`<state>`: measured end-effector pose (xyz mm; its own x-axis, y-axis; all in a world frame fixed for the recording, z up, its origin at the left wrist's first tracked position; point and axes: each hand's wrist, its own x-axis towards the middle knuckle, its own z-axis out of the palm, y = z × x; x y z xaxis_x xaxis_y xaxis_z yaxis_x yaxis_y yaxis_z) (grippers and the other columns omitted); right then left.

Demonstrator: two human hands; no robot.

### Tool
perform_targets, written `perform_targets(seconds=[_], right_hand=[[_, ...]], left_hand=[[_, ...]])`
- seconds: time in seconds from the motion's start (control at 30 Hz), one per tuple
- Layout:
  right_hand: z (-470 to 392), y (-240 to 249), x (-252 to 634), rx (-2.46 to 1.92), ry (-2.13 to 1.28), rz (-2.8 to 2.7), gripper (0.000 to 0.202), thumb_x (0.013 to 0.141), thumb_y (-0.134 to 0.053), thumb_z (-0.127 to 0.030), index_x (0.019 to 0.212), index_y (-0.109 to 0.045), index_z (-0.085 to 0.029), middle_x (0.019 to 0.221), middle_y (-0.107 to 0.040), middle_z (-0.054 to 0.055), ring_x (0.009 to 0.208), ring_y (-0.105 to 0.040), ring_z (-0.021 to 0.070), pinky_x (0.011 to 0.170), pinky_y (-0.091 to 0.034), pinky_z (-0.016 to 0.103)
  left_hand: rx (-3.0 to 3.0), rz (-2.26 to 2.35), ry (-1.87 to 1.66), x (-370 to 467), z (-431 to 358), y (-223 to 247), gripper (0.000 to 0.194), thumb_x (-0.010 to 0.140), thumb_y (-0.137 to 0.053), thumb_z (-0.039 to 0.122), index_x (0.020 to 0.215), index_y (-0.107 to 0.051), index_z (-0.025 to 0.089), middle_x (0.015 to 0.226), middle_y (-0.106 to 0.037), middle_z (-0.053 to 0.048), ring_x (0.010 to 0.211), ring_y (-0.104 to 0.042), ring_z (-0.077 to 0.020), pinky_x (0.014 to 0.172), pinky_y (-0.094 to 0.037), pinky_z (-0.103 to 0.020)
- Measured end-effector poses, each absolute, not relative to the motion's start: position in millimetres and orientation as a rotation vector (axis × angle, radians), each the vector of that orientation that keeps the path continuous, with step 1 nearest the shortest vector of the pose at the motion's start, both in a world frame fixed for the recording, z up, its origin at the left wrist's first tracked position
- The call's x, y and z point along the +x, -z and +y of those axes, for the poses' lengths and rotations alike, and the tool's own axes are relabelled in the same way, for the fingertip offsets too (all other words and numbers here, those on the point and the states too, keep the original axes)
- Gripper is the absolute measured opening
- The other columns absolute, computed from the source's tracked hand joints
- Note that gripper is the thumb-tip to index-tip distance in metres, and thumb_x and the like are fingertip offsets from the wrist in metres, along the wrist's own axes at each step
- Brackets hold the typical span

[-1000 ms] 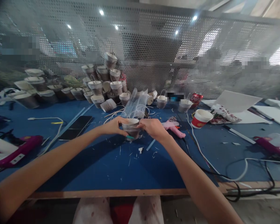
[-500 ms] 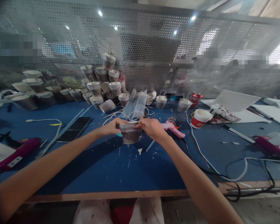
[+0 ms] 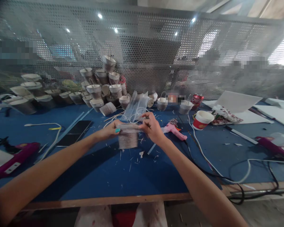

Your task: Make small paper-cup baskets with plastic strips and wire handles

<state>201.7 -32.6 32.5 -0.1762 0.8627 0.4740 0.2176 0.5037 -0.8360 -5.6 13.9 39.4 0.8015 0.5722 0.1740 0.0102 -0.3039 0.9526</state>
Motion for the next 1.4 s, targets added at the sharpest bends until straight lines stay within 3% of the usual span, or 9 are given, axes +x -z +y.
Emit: perform_targets(seconds=[0.13,0.23,0.43,0.67,0.8,0.93,1.07,1.2,1.4], right_hand=[[-36,-35,199,-0.867,-0.943,-1.666,0.036,0.072,-0.055,-0.053,0.086,-0.056,-0.020,0.055,-0.044,-0.005,0.031,-0.033,0.0042,0.030,-0.026,0.021],[-38,-37,196,-0.839,-1.043,-1.633,0.034,0.069,-0.059,-0.050,0.085,-0.057,-0.020,0.045,-0.038,-0.008,0.029,-0.033,0.0049,0.028,-0.025,0.020],[-35,-35,192,-0.767,-1.266,-1.595,0.038,0.062,-0.065,-0.050,0.081,-0.057,-0.018,0.048,-0.048,-0.008,0.027,-0.033,0.0029,0.025,-0.023,0.017],[-35,-32,186,-0.810,-1.310,-1.594,0.031,0.065,-0.064,-0.047,0.067,-0.055,-0.017,0.036,-0.041,-0.009,0.025,-0.032,0.0035,0.026,-0.022,0.017],[-35,-34,187,-0.932,-1.153,-1.560,0.028,0.066,-0.064,-0.044,0.064,-0.054,-0.018,0.036,-0.040,-0.009,0.025,-0.033,0.0049,0.025,-0.023,0.018],[-32,-33,193,-1.049,-0.825,-1.582,0.026,0.069,-0.061,-0.043,0.064,-0.055,-0.018,0.038,-0.041,-0.008,0.028,-0.036,0.0058,0.030,-0.029,0.019],[-34,-33,195,-1.111,-0.667,-1.665,0.022,0.073,-0.058,-0.040,0.069,-0.057,-0.018,0.039,-0.044,-0.007,0.031,-0.041,0.0074,0.036,-0.032,0.021],[-38,-37,193,-1.124,-0.573,-1.763,0.017,0.076,-0.056,-0.035,0.075,-0.055,-0.018,0.041,-0.047,-0.007,0.035,-0.045,0.0083,0.041,-0.035,0.021],[-44,-48,197,-1.108,-0.488,-1.832,0.029,0.080,-0.052,-0.030,0.106,-0.047,-0.018,0.057,-0.058,-0.004,0.044,-0.052,0.0102,0.051,-0.040,0.023]], left_hand=[[1.536,0.442,-0.679,-8,14,-34,0.050,0.044,-0.073,0.056,0.046,-0.042,0.016,0.045,-0.039,0.005,0.045,-0.037,-0.0073,0.046,-0.031,-0.023],[1.452,0.431,-0.648,-8,15,-31,0.052,0.039,-0.072,0.060,0.052,-0.048,0.016,0.049,-0.048,0.002,0.048,-0.043,-0.0097,0.047,-0.034,-0.024],[1.230,0.365,-0.604,0,12,-28,0.068,0.033,-0.070,0.067,0.073,-0.060,0.013,0.062,-0.062,-0.005,0.059,-0.056,-0.0170,0.059,-0.044,-0.029],[1.113,0.373,-0.584,4,7,-20,0.073,0.036,-0.063,0.073,0.074,-0.061,0.011,0.062,-0.063,-0.006,0.054,-0.055,-0.0148,0.054,-0.042,-0.026],[1.127,0.320,-0.678,7,12,-25,0.079,0.043,-0.059,0.074,0.095,-0.056,0.014,0.083,-0.063,-0.009,0.069,-0.059,-0.0178,0.061,-0.045,-0.028],[1.255,0.503,-0.832,5,17,-36,0.084,0.049,-0.072,0.054,0.119,-0.037,0.025,0.116,-0.048,-0.009,0.091,-0.056,-0.0198,0.069,-0.046,-0.029],[1.323,0.772,-0.708,9,12,-39,0.091,0.055,-0.076,0.025,0.127,-0.020,0.026,0.113,-0.047,-0.011,0.086,-0.057,-0.0181,0.068,-0.047,-0.030],[1.336,0.727,-0.663,18,4,-34,0.077,0.051,-0.075,0.007,0.117,-0.037,0.020,0.103,-0.053,-0.008,0.088,-0.057,-0.0172,0.073,-0.047,-0.030],[1.322,0.725,-0.681,18,5,-37,0.050,0.056,-0.071,0.008,0.103,-0.054,0.014,0.093,-0.059,-0.007,0.082,-0.058,-0.0150,0.067,-0.047,-0.026]])
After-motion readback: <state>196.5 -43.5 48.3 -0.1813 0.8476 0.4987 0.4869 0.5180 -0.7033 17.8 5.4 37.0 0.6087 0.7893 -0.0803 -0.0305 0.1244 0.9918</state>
